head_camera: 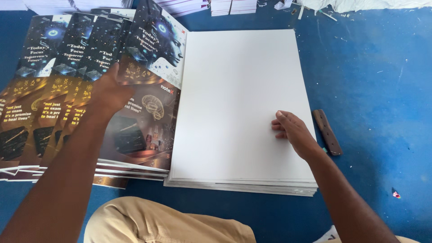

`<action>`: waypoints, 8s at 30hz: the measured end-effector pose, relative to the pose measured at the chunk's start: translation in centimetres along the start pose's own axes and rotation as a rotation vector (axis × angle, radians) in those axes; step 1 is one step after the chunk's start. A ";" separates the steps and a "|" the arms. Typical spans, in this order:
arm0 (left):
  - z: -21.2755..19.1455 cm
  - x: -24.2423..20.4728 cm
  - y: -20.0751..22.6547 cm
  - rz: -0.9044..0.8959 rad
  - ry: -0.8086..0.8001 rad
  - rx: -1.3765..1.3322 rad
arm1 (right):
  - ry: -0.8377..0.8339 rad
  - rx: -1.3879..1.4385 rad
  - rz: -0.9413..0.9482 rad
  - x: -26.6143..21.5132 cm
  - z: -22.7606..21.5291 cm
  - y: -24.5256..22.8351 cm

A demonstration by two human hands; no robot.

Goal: The person sits on the floor and repeatedly folds the back cover of a book over a stack of blank pages, then uses a wooden tool to press and crease the fold. They repeat this process for multiple books, stacking the finished ones to the side.

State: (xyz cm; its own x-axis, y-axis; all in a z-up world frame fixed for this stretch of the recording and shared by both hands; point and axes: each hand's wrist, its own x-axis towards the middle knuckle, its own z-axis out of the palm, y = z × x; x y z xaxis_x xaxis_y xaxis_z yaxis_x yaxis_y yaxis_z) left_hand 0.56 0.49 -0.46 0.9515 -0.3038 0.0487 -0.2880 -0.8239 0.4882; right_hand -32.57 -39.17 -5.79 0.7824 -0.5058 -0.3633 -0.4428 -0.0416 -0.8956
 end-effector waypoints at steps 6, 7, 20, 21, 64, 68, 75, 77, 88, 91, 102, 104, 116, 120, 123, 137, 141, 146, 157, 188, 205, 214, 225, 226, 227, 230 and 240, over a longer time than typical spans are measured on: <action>1.2 0.4 -3.0 -0.072 -0.037 0.168 | 0.013 -0.004 0.015 -0.1 0.1 -0.2; 1.7 0.7 -3.7 -0.079 -0.035 0.192 | 0.013 -0.016 0.015 -0.2 0.2 -0.3; 4.1 -0.4 -9.0 -0.217 -0.082 -0.324 | 0.006 -0.029 -0.002 -0.2 0.2 -0.3; 3.6 -0.9 -8.7 -0.243 -0.127 -0.601 | 0.002 -0.025 -0.007 -0.2 0.1 -0.3; -0.1 -0.4 -5.3 -0.424 -0.169 -0.561 | 0.021 -0.107 0.014 0.2 0.3 -0.2; 0.8 0.9 -6.2 -0.363 -0.115 -0.404 | 0.015 -0.096 0.012 0.0 0.1 -0.3; -1.6 1.2 -5.3 -0.273 -0.095 -0.315 | 0.024 -0.120 0.002 -0.2 0.2 -0.5; -3.4 1.3 -4.4 -0.309 -0.099 -0.229 | 0.039 -0.142 0.017 -0.2 0.3 -0.6; -8.6 2.3 -9.7 -0.181 0.077 -0.047 | 0.032 -0.146 0.008 0.0 0.2 -0.2; -8.8 3.1 -13.3 -0.101 0.140 -0.104 | 0.018 -0.136 -0.002 0.0 0.0 -0.2; -8.8 9.4 -24.9 -0.119 0.025 -0.188 | 0.028 -0.183 0.009 -0.2 0.2 -0.5; -8.8 11.5 -26.0 0.244 -0.070 -0.139 | 0.024 -0.200 0.022 -0.3 0.2 -0.6; -8.7 6.4 -23.3 -0.061 -0.040 0.223 | 0.031 -0.240 0.037 -0.3 0.2 -0.6; -8.9 5.7 -23.2 -0.112 -0.027 0.310 | 0.016 -0.198 0.038 -0.2 0.3 -0.5; -8.6 5.5 -23.2 -0.135 -0.022 0.352 | 0.028 -0.228 0.037 -0.1 0.2 -0.4; -7.8 3.9 -23.5 -0.215 -0.001 0.470 | 0.060 -0.274 0.072 -0.1 0.6 -0.4; -7.5 3.8 -24.4 -0.234 0.003 0.485 | 0.054 -0.260 0.045 0.0 0.5 -0.2; -6.8 2.5 -25.3 -0.256 -0.002 0.515 | 0.068 -0.302 0.052 0.3 0.5 0.3; -4.2 2.2 -20.2 -0.143 0.075 0.672 | 0.074 -0.325 0.047 0.1 0.6 0.1; -4.4 0.9 -20.2 -0.402 -0.251 0.254 | 0.051 -0.347 0.019 0.3 0.4 0.7; -4.1 1.2 -20.6 -0.399 -0.286 0.167 | 0.060 -0.364 0.058 0.6 0.4 0.8; -4.8 1.2 -19.8 -0.403 -0.288 0.305 | 0.054 -0.345 0.035 0.5 0.4 0.6; -5.5 1.2 -17.9 -0.345 -0.212 0.468 | 0.055 -0.354 0.035 0.3 0.5 0.4; -5.7 1.0 -17.5 -0.329 -0.199 0.448 | 0.053 -0.355 0.033 0.3 0.5 0.4; -5.8 0.8 -17.1 -0.313 -0.186 0.427 | 0.053 -0.357 0.031 0.3 0.5 0.5; -6.1 0.6 -15.5 -0.260 -0.146 0.412 | 0.056 -0.361 0.026 0.4 0.4 0.7; -2.3 1.0 -10.1 0.141 0.208 0.222 | 0.049 -0.351 -0.002 0.7 0.3 1.3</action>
State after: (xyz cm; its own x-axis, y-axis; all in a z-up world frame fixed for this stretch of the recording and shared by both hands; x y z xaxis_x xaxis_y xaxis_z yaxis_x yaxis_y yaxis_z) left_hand 4.71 9.60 -3.36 0.8957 -0.3369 0.2902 -0.4132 -0.8717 0.2633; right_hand -32.45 -39.35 -7.25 0.7652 -0.5459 -0.3413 -0.5715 -0.3321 -0.7504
